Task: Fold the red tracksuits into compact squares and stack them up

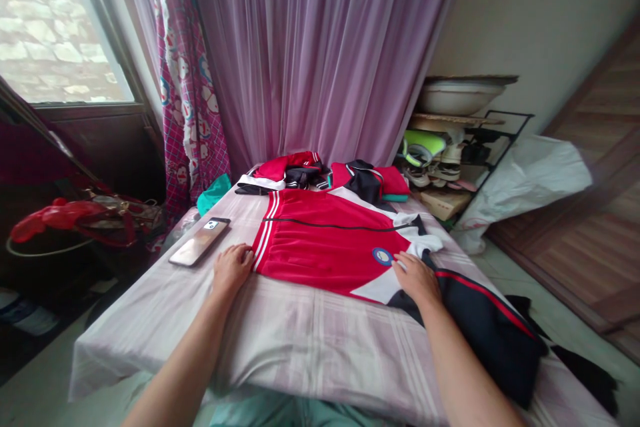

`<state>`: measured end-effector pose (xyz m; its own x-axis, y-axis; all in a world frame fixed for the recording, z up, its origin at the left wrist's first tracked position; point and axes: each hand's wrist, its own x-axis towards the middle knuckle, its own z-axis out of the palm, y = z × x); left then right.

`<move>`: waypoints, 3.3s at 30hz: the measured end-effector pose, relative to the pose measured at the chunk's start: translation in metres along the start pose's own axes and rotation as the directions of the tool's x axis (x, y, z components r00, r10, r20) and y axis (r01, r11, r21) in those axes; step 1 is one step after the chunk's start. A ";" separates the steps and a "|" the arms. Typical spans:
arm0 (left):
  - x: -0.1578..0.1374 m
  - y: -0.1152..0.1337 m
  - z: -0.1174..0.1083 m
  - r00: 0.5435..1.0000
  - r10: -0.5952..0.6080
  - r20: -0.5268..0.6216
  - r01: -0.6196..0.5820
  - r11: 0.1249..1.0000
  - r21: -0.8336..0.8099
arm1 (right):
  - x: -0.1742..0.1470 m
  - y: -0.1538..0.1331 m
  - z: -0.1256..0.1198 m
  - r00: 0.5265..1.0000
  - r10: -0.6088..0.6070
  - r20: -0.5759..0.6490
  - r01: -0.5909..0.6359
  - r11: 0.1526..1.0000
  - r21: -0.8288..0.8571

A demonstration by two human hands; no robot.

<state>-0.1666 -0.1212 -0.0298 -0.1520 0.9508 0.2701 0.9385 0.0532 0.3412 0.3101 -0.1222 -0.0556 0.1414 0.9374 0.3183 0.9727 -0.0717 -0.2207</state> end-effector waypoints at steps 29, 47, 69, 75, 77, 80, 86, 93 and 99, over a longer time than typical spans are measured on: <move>0.003 -0.004 -0.001 1.000 -0.002 0.022 0.002 1.000 -0.006 | -0.003 -0.005 -0.006 0.999 0.000 -0.042 0.002 0.998 0.056; 0.006 -0.003 -0.006 0.998 0.035 0.054 -0.036 0.999 0.016 | -0.019 0.004 -0.047 0.871 0.490 -0.045 -0.492 0.865 -0.101; 0.007 -0.004 0.000 1.000 0.020 0.016 -0.021 0.999 0.035 | -0.004 -0.035 -0.042 0.994 0.104 0.045 -0.102 0.994 -0.048; 0.004 -0.001 -0.004 0.999 0.038 0.033 -0.039 0.998 0.042 | -0.010 -0.053 -0.027 0.922 0.213 0.323 -0.163 0.971 -0.175; 0.003 0.000 -0.004 0.999 0.033 0.028 -0.034 0.999 0.038 | -0.011 -0.053 -0.027 0.914 0.241 0.325 -0.189 0.965 -0.185; 0.002 0.000 -0.003 1.000 0.018 0.021 -0.019 0.999 0.026 | -0.009 -0.053 -0.028 0.904 0.280 0.324 -0.224 0.954 -0.197; 0.002 -0.003 0.003 0.999 0.030 0.026 -0.030 0.999 0.017 | -0.004 -0.072 -0.034 0.941 0.232 0.245 -0.191 0.965 -0.182; 0.000 0.001 0.000 0.999 0.018 -0.037 -0.018 1.000 -0.009 | -0.024 -0.111 -0.018 0.923 -0.216 0.319 0.245 0.968 -0.052; -0.013 0.025 -0.004 0.886 0.464 -0.009 -0.462 0.878 -0.127 | -0.033 -0.116 -0.020 0.914 -0.231 0.335 0.249 0.968 -0.013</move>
<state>-0.1425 -0.1341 -0.0210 0.2985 0.8639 0.4057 0.8546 -0.4311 0.2893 0.1961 -0.1515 -0.0224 -0.1568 0.9871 0.0327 0.9796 0.1597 -0.1222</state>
